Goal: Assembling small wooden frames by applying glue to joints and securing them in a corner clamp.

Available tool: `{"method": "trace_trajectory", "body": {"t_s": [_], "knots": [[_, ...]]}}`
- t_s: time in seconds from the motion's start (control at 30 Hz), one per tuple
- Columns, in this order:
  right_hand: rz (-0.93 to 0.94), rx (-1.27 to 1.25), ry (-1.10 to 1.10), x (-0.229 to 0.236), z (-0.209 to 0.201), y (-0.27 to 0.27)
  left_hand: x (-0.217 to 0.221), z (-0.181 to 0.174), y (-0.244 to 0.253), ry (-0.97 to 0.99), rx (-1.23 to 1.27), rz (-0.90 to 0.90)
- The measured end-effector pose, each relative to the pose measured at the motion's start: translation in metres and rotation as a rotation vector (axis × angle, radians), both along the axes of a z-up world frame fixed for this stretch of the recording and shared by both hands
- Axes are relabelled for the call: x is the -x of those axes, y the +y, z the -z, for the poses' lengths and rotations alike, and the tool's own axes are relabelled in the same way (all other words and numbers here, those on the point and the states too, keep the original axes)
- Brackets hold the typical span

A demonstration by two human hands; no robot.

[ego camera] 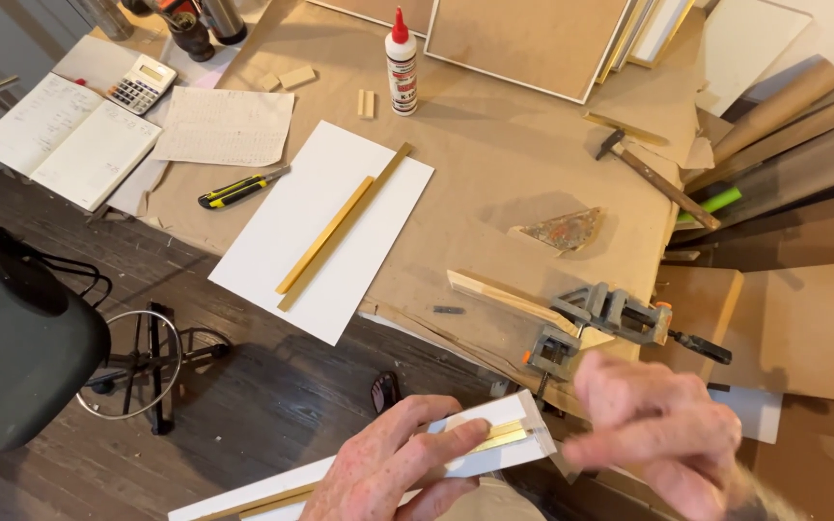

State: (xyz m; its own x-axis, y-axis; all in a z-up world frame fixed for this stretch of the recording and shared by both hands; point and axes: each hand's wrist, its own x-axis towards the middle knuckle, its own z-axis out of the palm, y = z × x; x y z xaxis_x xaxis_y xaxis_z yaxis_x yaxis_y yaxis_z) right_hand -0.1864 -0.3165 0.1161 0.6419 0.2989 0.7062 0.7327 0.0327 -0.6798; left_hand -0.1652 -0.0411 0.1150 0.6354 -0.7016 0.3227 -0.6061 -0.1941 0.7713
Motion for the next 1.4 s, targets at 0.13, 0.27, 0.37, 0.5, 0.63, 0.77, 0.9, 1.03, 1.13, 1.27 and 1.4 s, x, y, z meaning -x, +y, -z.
{"method": "trace_trajectory", "body": {"t_s": [0.13,0.27,0.37,0.5,0.63,0.77,0.9,1.03,1.13,1.27,1.4], "knots": [[0.066,0.091,-0.006,-0.008,0.011,-0.003,-0.001,0.007,-0.001,-0.075,0.012,0.015],[-0.009,0.001,-0.071,-0.007,-0.002,0.001,-0.001,0.009,0.0,-0.058,-0.009,-0.011],[-0.046,-0.026,-0.172,-0.001,0.017,-0.002,0.002,0.014,-0.002,-0.077,-0.004,-0.021],[0.557,0.104,0.055,0.024,0.019,0.03,0.006,0.025,-0.01,-0.282,-0.069,-0.211],[0.735,0.337,0.059,0.035,0.015,0.049,0.008,0.02,-0.015,-0.343,-0.087,-0.293],[0.809,0.461,0.08,0.041,-0.003,0.062,0.006,0.023,-0.014,-0.356,-0.078,-0.296],[0.853,0.348,0.083,0.04,0.001,0.066,0.007,0.029,-0.012,-0.341,-0.09,-0.28],[0.825,0.327,0.09,0.034,0.004,0.054,0.007,0.02,-0.009,-0.265,-0.124,-0.266],[0.815,0.35,0.047,0.043,0.007,0.061,0.006,0.028,-0.009,-0.303,-0.112,-0.253],[0.786,0.273,0.078,0.038,0.016,0.054,0.009,0.026,-0.009,-0.267,-0.126,-0.266],[0.812,0.259,0.05,0.037,0.019,0.051,0.007,0.028,-0.008,-0.314,-0.11,-0.249]]}}
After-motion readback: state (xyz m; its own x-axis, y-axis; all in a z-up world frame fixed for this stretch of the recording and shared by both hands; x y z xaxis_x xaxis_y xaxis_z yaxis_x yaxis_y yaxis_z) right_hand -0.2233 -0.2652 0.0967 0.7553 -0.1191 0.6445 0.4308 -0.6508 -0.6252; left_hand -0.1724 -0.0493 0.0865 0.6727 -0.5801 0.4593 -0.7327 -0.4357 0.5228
